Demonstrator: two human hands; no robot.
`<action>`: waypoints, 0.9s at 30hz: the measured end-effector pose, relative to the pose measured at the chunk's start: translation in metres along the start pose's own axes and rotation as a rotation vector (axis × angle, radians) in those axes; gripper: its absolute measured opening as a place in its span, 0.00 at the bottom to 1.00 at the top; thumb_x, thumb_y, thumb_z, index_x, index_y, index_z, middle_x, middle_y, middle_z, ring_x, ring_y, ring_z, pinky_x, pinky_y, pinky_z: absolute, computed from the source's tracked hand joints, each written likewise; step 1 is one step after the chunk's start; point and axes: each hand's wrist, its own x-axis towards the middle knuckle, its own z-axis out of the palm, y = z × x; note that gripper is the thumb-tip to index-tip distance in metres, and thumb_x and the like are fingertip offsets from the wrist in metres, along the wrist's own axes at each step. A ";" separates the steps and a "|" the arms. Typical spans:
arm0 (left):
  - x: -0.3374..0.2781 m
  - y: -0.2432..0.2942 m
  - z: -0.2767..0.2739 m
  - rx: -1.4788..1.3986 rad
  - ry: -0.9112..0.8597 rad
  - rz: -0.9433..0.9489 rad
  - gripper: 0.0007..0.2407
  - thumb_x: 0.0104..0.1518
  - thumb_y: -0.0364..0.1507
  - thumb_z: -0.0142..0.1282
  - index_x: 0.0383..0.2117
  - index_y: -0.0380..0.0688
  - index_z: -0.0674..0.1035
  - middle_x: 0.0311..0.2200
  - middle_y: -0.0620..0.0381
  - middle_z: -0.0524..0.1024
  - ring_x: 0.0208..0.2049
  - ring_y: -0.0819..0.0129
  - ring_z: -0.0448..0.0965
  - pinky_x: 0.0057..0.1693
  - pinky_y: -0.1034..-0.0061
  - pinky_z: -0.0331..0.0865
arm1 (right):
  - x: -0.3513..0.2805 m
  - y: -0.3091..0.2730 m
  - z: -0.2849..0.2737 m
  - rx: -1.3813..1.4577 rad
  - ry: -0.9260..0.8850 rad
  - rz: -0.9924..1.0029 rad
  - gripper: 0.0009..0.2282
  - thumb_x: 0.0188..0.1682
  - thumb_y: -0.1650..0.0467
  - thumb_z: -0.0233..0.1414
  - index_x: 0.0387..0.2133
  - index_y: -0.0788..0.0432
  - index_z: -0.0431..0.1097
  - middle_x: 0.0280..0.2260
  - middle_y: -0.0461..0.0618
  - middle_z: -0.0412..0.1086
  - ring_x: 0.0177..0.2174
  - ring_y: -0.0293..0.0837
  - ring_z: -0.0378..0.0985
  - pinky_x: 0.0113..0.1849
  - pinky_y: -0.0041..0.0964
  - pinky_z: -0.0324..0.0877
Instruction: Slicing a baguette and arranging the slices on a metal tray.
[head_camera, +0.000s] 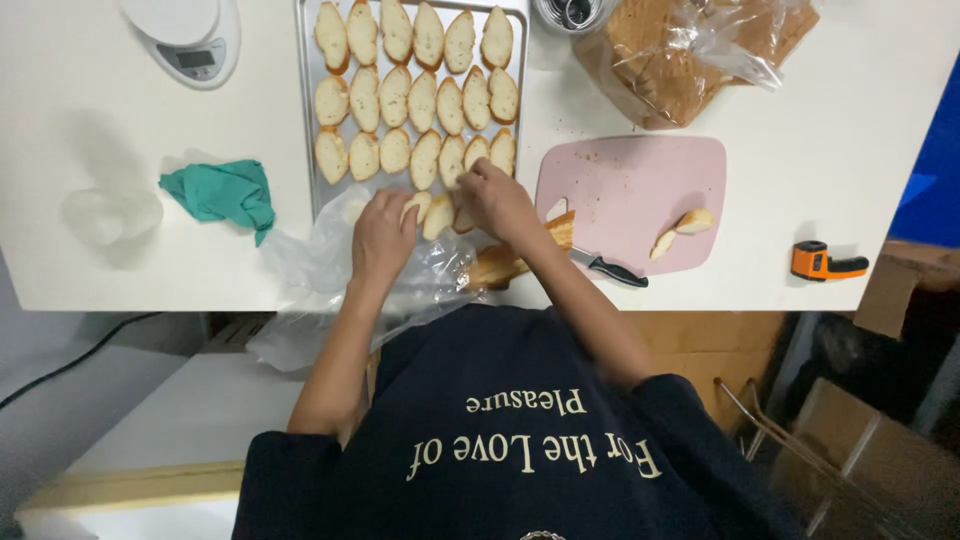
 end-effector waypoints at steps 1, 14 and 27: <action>0.002 0.011 0.000 -0.005 -0.008 0.008 0.07 0.58 0.25 0.60 0.40 0.36 0.81 0.41 0.44 0.78 0.42 0.46 0.78 0.48 0.60 0.72 | -0.012 0.008 -0.013 -0.003 0.006 0.011 0.07 0.46 0.70 0.60 0.32 0.63 0.73 0.36 0.57 0.69 0.37 0.59 0.76 0.36 0.50 0.72; -0.016 0.118 0.111 0.263 -0.418 0.436 0.35 0.40 0.41 0.67 0.57 0.37 0.69 0.48 0.46 0.72 0.48 0.52 0.73 0.49 0.58 0.69 | -0.220 0.081 -0.061 -0.201 0.173 0.313 0.15 0.39 0.75 0.57 0.41 0.61 0.70 0.35 0.57 0.70 0.39 0.59 0.72 0.40 0.50 0.69; -0.005 0.146 0.190 0.194 -0.418 0.340 0.34 0.51 0.37 0.65 0.64 0.40 0.64 0.51 0.41 0.69 0.46 0.48 0.72 0.51 0.58 0.69 | -0.294 0.136 -0.066 -0.019 0.289 0.774 0.09 0.56 0.69 0.50 0.45 0.60 0.71 0.39 0.63 0.73 0.37 0.67 0.77 0.38 0.57 0.72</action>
